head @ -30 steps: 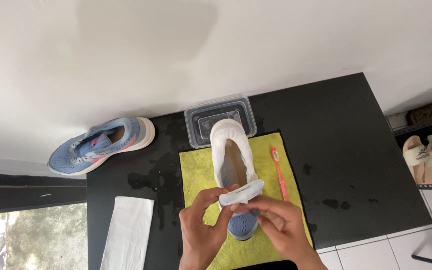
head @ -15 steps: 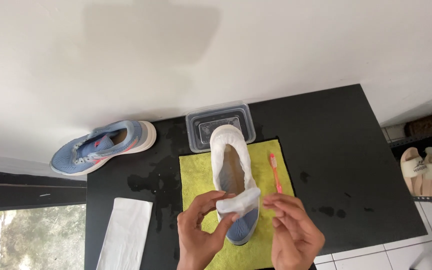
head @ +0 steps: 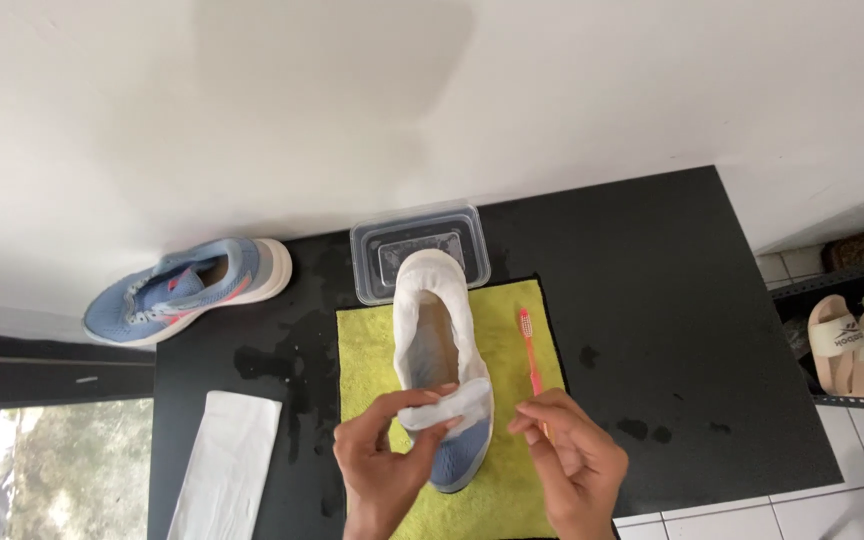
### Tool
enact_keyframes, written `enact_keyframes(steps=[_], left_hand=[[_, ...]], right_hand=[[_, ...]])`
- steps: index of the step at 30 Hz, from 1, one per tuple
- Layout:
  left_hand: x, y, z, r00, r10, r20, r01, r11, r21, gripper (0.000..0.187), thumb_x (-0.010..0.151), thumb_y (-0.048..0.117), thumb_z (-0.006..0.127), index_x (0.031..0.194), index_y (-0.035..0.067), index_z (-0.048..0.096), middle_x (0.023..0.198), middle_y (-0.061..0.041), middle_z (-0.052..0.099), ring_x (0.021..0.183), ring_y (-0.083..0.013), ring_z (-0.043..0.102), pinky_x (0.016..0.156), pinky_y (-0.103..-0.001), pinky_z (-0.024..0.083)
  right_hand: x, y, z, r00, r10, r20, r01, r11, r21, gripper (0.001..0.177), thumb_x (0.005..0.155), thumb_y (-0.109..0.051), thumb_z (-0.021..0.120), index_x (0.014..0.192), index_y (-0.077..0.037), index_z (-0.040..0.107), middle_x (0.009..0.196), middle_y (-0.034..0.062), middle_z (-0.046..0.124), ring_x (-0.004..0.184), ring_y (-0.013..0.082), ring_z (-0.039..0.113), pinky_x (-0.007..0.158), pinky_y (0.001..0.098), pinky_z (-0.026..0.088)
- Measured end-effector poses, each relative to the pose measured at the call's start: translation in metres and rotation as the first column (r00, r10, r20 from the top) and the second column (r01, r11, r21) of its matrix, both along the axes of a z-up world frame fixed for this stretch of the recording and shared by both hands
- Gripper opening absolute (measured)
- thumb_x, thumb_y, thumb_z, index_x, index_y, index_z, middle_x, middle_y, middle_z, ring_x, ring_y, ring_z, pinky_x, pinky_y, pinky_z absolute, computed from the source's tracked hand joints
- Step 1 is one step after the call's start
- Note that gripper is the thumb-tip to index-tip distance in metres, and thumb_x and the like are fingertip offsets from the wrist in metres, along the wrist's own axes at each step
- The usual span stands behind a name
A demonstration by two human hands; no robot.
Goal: Applying tissue paper to a wet white shoe using a toothbrush to ensure it adheres to the surface.
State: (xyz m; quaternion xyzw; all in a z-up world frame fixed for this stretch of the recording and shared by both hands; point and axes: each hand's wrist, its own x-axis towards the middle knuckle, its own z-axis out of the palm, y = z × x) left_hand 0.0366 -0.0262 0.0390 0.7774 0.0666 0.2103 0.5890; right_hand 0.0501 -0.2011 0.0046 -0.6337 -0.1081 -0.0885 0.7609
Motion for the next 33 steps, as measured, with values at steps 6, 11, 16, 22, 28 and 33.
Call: enact_keyframes(steps=[6,11,16,22,28,33], left_hand=[[0.002,0.004,-0.002,1.0,0.019,-0.013,-0.02,0.997,-0.077,0.021,0.073,-0.001,0.086,0.09,0.003,0.075,0.093,-0.015,0.084,0.091,-0.0256,0.085,0.08,-0.033,0.072],[0.003,0.006,0.015,0.997,-0.048,-0.064,0.044,0.998,-0.052,0.025,0.076,0.004,0.087,0.097,0.007,0.075,0.095,-0.012,0.085,0.093,-0.0227,0.085,0.076,-0.028,0.069],[0.003,0.008,0.025,0.994,-0.093,-0.055,0.093,0.996,-0.004,0.037,0.08,0.016,0.085,0.112,0.005,0.071,0.105,-0.008,0.082,0.098,-0.0193,0.08,0.082,-0.029,0.065],[-0.003,0.012,0.012,0.984,0.122,0.128,-0.138,0.983,0.121,0.039,0.087,0.019,0.077,0.118,0.001,0.062,0.132,-0.025,0.065,0.129,-0.0363,0.065,0.107,-0.045,0.058],[-0.01,0.015,-0.009,0.977,0.21,0.031,-0.21,0.978,0.001,0.033,0.093,0.028,0.071,0.116,0.005,0.067,0.114,-0.011,0.068,0.106,-0.0216,0.07,0.086,-0.031,0.06],[-0.022,0.012,-0.038,0.958,0.275,-0.085,-0.287,0.931,-0.224,0.031,0.099,0.033,0.061,0.118,0.009,0.066,0.107,-0.006,0.072,0.093,-0.0163,0.072,0.082,-0.031,0.058]], right_hand=[[0.005,0.003,0.005,0.997,0.064,-0.036,-0.07,0.973,-0.22,0.022,0.095,-0.008,0.062,0.114,-0.001,0.072,0.102,0.0125,0.071,0.097,0.0231,0.07,0.085,0.0349,0.058],[0.007,0.004,0.005,0.999,0.009,-0.048,-0.027,0.928,-0.373,0.035,0.088,-0.015,0.074,0.12,-0.004,0.067,0.096,0.0031,0.073,0.082,0.0143,0.068,0.076,0.0297,0.057],[0.005,-0.018,-0.023,0.982,-0.187,0.009,0.156,0.794,-0.588,0.049,0.09,-0.023,0.073,0.13,-0.002,0.054,0.094,0.006,0.067,0.077,0.0173,0.062,0.074,0.0336,0.053],[0.004,-0.03,-0.033,0.988,-0.157,0.006,0.081,0.478,-0.875,0.021,0.094,-0.021,0.07,0.112,-0.014,0.061,0.086,-0.0025,0.055,0.071,0.0117,0.055,0.052,0.0311,0.045],[0.001,-0.022,-0.035,0.989,-0.122,0.087,0.118,0.279,-0.953,0.042,0.093,-0.034,0.07,0.124,-0.008,0.059,0.091,0.003,0.06,0.076,0.0194,0.064,0.044,0.0361,0.051],[-0.01,-0.021,-0.034,0.972,-0.166,0.169,0.207,0.248,-0.946,0.047,0.094,-0.034,0.07,0.13,-0.006,0.059,0.097,0.0068,0.06,0.077,0.0215,0.065,0.046,0.037,0.051]])
